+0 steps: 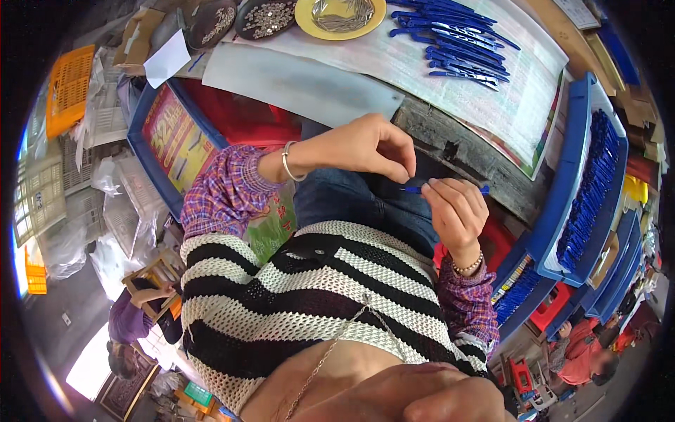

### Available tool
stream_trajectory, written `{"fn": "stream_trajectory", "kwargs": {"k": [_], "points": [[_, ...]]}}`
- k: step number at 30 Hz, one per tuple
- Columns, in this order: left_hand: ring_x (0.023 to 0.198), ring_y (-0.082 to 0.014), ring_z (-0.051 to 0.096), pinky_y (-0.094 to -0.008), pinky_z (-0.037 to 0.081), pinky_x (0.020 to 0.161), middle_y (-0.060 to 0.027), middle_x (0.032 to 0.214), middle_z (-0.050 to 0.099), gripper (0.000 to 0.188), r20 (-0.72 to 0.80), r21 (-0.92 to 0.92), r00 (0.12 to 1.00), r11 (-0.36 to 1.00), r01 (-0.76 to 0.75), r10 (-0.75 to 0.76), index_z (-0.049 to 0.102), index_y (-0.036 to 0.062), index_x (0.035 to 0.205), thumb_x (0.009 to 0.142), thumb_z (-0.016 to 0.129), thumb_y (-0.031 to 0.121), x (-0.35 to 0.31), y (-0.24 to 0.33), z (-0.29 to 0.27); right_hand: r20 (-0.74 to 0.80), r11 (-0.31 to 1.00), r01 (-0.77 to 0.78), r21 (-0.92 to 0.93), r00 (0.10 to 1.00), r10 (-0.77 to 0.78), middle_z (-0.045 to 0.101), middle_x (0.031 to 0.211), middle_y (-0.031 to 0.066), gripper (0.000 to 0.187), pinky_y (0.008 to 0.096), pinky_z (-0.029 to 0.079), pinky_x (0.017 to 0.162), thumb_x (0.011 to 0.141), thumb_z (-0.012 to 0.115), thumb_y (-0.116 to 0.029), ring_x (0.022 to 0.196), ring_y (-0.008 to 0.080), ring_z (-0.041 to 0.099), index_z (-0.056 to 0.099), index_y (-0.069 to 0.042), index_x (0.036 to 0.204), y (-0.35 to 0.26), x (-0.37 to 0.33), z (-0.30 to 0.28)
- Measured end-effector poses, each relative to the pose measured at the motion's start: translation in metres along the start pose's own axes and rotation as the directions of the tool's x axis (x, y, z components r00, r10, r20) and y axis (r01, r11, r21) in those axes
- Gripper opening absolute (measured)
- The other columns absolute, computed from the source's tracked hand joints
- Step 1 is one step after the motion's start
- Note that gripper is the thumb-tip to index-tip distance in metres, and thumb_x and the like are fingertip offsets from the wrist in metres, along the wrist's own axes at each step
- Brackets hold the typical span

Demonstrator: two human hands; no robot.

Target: Manually assembling components of blue ballpoint pens at a workstation.

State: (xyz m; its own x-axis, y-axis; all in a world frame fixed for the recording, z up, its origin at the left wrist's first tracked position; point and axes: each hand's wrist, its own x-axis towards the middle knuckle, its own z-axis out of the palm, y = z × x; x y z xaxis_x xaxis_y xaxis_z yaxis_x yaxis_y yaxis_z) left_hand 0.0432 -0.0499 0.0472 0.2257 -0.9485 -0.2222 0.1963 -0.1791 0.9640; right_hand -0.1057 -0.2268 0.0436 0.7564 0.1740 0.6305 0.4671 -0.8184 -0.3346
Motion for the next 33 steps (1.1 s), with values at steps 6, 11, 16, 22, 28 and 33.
{"fn": "stream_trajectory", "kwargs": {"k": [6, 11, 16, 22, 28, 33], "points": [[0.074, -0.0087, 0.062, -0.0221, 0.050, 0.070, -0.0038, 0.080, 0.067, 0.011, 0.049, -0.007, 0.998, 1.000, 0.027, -0.027, 0.067, -0.0003, 0.085, 0.078, 0.069, 0.007, 0.003, -0.004, 0.007, 0.012, 0.999, 0.034, 0.018, 0.999, -0.035, 0.064, 0.083, 0.0063, 0.018, 0.0320, 0.050, 0.066, 0.064, 0.066, -0.005, 0.076, 0.0196, 0.063, 0.067, -0.004, 0.082, 0.003, -0.003, -0.001], [0.073, -0.0076, 0.062, -0.0217, 0.050, 0.068, -0.0033, 0.079, 0.066, 0.010, 0.071, -0.007, 0.997, 1.000, 0.025, -0.025, 0.067, -0.0001, 0.085, 0.078, 0.069, 0.007, 0.005, -0.006, 0.008, 0.021, 0.998, 0.047, 0.034, 0.999, -0.048, 0.064, 0.084, 0.0066, 0.022, 0.0324, 0.051, 0.066, 0.062, 0.064, -0.005, 0.076, 0.0199, 0.063, 0.068, -0.003, 0.084, 0.004, -0.003, 0.001], [0.072, -0.0071, 0.061, -0.0213, 0.049, 0.067, -0.0028, 0.079, 0.066, 0.010, 0.077, -0.014, 0.996, 0.998, 0.055, -0.054, 0.066, 0.0000, 0.084, 0.078, 0.069, 0.007, 0.005, -0.007, 0.007, 0.033, 0.998, 0.040, 0.055, 0.999, -0.042, 0.065, 0.079, 0.0076, 0.017, 0.0324, 0.051, 0.062, 0.060, 0.071, -0.002, 0.071, 0.0214, 0.063, 0.067, -0.002, 0.077, 0.005, -0.002, 0.001], [0.072, -0.0068, 0.060, -0.0213, 0.049, 0.067, -0.0022, 0.078, 0.065, 0.009, 0.095, -0.046, 0.993, 0.996, 0.079, -0.074, 0.066, -0.0001, 0.083, 0.078, 0.069, 0.007, 0.006, -0.013, 0.005, 0.033, 0.997, 0.037, 0.065, 0.999, -0.039, 0.065, 0.079, 0.0073, 0.016, 0.0322, 0.051, 0.061, 0.060, 0.071, -0.002, 0.071, 0.0212, 0.063, 0.067, -0.002, 0.075, 0.004, 0.000, 0.003], [0.071, -0.0071, 0.060, -0.0216, 0.049, 0.067, -0.0019, 0.077, 0.065, 0.009, 0.090, -0.012, 0.993, 0.997, 0.081, -0.079, 0.065, -0.0002, 0.083, 0.078, 0.069, 0.007, 0.006, -0.015, 0.006, 0.031, 0.997, 0.032, 0.075, 0.999, -0.034, 0.064, 0.078, 0.0075, 0.016, 0.0320, 0.051, 0.060, 0.060, 0.070, -0.002, 0.070, 0.0211, 0.063, 0.067, -0.002, 0.075, 0.005, 0.000, 0.006], [0.065, -0.0071, 0.059, -0.0229, 0.048, 0.061, -0.0025, 0.072, 0.064, 0.011, 0.007, 0.230, 1.000, 0.973, -0.013, 0.011, 0.065, 0.0004, 0.083, 0.076, 0.069, 0.008, 0.005, -0.009, 0.012, 0.049, 0.998, -0.025, 0.050, 0.999, 0.022, 0.064, 0.079, 0.0058, 0.019, 0.0300, 0.050, 0.060, 0.060, 0.067, -0.002, 0.071, 0.0195, 0.062, 0.067, -0.003, 0.079, 0.007, -0.002, 0.008]]}}
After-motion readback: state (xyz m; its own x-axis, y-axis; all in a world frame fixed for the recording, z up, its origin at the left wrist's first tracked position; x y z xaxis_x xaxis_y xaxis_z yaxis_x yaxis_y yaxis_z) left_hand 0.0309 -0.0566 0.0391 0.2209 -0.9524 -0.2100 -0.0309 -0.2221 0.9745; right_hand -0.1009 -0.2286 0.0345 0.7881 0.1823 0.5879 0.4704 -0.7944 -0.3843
